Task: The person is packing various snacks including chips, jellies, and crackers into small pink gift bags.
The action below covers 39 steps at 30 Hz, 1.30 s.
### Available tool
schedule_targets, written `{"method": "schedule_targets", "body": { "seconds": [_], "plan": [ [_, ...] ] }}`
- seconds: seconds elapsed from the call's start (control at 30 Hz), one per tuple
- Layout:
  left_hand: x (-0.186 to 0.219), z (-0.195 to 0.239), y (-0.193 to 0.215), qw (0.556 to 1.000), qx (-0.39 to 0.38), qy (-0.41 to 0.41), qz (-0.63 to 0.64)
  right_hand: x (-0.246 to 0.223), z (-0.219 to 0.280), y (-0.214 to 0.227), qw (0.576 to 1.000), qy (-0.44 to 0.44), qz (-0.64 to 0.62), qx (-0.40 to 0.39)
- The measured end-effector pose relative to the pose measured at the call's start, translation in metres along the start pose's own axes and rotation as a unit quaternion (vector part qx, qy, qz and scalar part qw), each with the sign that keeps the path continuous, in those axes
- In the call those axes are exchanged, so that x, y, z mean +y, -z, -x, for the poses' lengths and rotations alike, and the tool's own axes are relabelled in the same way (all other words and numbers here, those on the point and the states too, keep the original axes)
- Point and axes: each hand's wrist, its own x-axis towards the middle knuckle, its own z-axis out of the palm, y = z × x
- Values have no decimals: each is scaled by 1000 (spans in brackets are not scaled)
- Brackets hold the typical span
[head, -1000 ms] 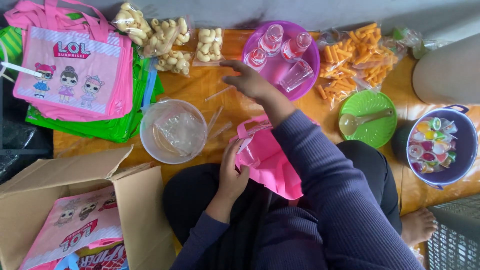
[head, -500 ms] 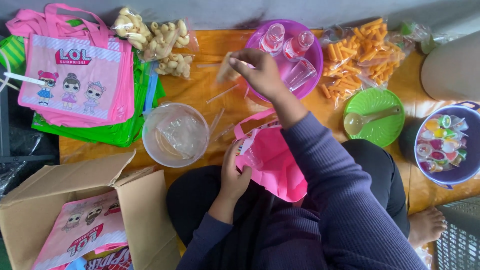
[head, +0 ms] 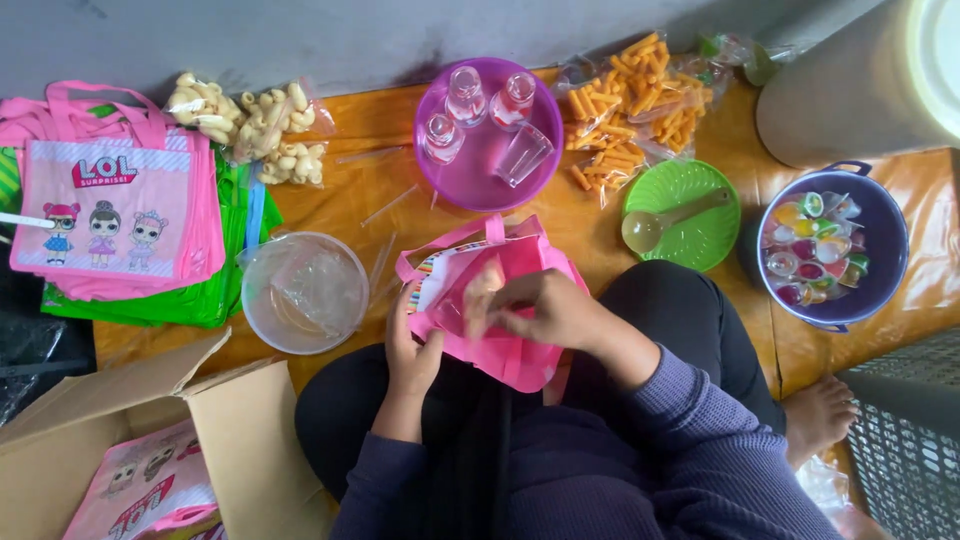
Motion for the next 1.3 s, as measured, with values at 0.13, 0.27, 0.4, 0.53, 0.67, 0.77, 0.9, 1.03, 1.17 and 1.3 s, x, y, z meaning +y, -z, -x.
{"method": "schedule_targets", "body": {
  "seconds": [0.13,0.27,0.4,0.53,0.67,0.77,0.9,1.03,1.17,1.3],
  "plan": [
    [14,4,-1,999,-7,30,-20,32,15,30,983,-24,75,-168],
    [30,2,-2,999,-14,17,-46,88,1,96,984,-92,-111,107],
    [36,2,-3,999,-6,44,-31,214,-18,149,904,-237,83,347],
    [26,3,-6,998,1,52,-45,285,-21,122,845,-81,357,388],
    [31,3,-11,997,8,61,-41,259,-36,99,846,-301,380,221],
    [37,-3,-15,998,16,51,-32,231,-50,94,827,-338,409,189],
    [33,-4,-17,999,19,16,-36,222,-47,97,868,-368,265,203],
    [22,-3,-14,999,8,0,-48,210,-20,133,902,-320,187,221],
    [26,-1,-16,999,18,16,-46,138,4,149,946,-233,52,219],
    [22,-3,-14,999,13,31,-40,109,12,132,964,-19,-257,69]
  ]
}}
